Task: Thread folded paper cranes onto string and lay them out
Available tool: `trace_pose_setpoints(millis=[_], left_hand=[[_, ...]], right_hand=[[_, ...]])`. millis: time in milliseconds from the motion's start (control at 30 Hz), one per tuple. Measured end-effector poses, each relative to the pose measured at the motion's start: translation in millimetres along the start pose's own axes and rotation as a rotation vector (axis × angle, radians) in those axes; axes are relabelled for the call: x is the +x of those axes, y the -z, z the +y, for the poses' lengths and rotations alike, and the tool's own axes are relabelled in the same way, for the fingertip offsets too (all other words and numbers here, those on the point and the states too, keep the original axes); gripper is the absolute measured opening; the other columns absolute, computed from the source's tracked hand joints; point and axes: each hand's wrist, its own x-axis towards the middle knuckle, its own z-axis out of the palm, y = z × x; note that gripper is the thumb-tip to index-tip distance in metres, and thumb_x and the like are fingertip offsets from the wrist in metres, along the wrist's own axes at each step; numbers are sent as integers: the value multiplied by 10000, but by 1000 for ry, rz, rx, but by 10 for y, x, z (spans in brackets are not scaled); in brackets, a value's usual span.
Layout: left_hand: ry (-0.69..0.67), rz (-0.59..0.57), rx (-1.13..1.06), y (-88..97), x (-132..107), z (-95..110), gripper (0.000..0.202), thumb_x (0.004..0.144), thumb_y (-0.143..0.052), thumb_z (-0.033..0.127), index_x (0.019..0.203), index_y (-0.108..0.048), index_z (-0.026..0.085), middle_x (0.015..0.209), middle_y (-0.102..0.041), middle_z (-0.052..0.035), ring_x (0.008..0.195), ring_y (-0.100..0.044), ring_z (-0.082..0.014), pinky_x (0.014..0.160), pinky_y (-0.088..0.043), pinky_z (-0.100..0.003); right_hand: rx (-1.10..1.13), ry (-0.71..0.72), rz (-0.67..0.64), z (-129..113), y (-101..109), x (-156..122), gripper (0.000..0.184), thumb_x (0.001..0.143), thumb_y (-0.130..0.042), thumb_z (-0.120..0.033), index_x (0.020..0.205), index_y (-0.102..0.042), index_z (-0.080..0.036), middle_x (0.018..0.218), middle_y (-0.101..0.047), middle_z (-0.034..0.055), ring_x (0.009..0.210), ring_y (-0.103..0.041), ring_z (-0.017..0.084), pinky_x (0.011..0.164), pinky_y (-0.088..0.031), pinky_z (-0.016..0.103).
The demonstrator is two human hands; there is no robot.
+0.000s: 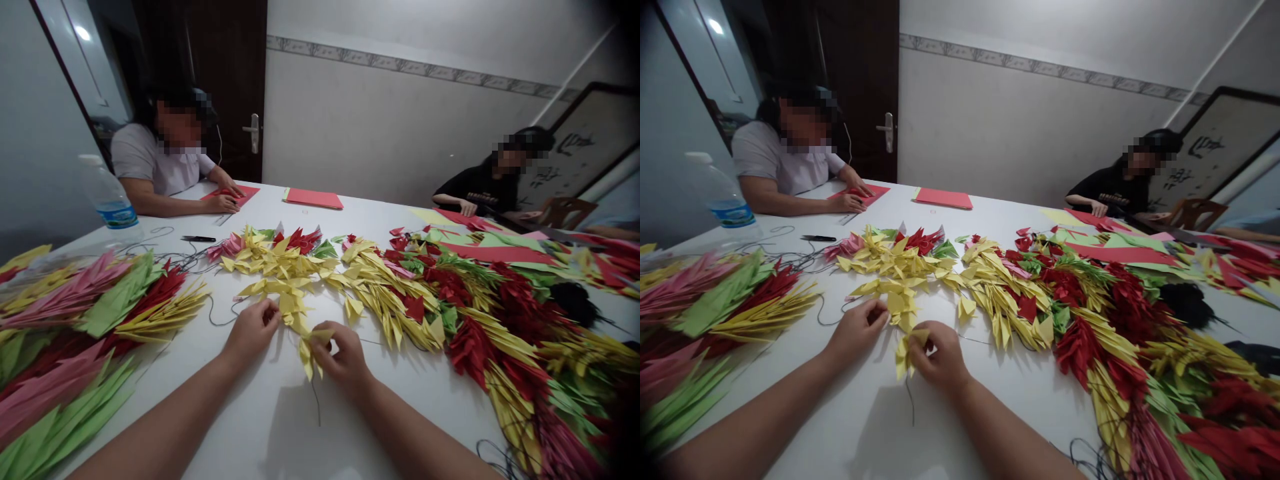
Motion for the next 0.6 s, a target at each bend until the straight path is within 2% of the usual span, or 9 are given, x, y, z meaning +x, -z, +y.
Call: trace_pose_setpoints(millis=[100,200,267,433,533,600], left_hand=[[10,4,2,7,1,8,149,757,-454,284,709,-551,182,638,-585,14,599,-535,-134,577,-387,-242],[5,16,8,12,-1,12,137,754,-453,278,692,-534,186,624,-575,20,583,-527,-129,562,-382,-238],[5,18,18,11,-5,13,127,753,-449,273,679,-510,190,616,-564,25,570,-518,-125,556,-377,-236],[21,35,153,-12,-9,16,79,724,-445,253,672,-418,201,656,-527,11,615,-505,-143,573,-368,-251],[1,111,227,-3,-14,30,103,656,-464,220,691,-368,209,698,-488,-2,651,-478,-160,592,-372,-273],[-39,202,222,31,-34,56,123,636,-451,206,681,-337,215,679,-455,1,638,-451,-161,593,-371,-281]], right_hand=[[42,-132,207,63,-6,-3,135,828,-463,-230,722,-528,-176,657,-555,21,531,-472,100,485,-396,225],[57,-164,353,131,-37,-17,117,847,-454,-260,789,-520,-182,718,-550,28,612,-503,117,541,-426,244],[60,-177,355,152,-57,-29,104,846,-460,-275,814,-505,-187,700,-532,18,611,-499,119,535,-428,242],[-3,-180,262,94,-52,-29,95,809,-507,-270,777,-463,-193,616,-496,-18,529,-476,101,491,-414,220],[-69,-120,227,46,-26,-14,114,794,-513,-239,713,-445,-196,584,-482,-28,499,-454,91,469,-392,211],[-89,-73,221,29,-14,-10,126,791,-506,-220,688,-439,-195,575,-475,-26,499,-447,92,469,-385,214]])
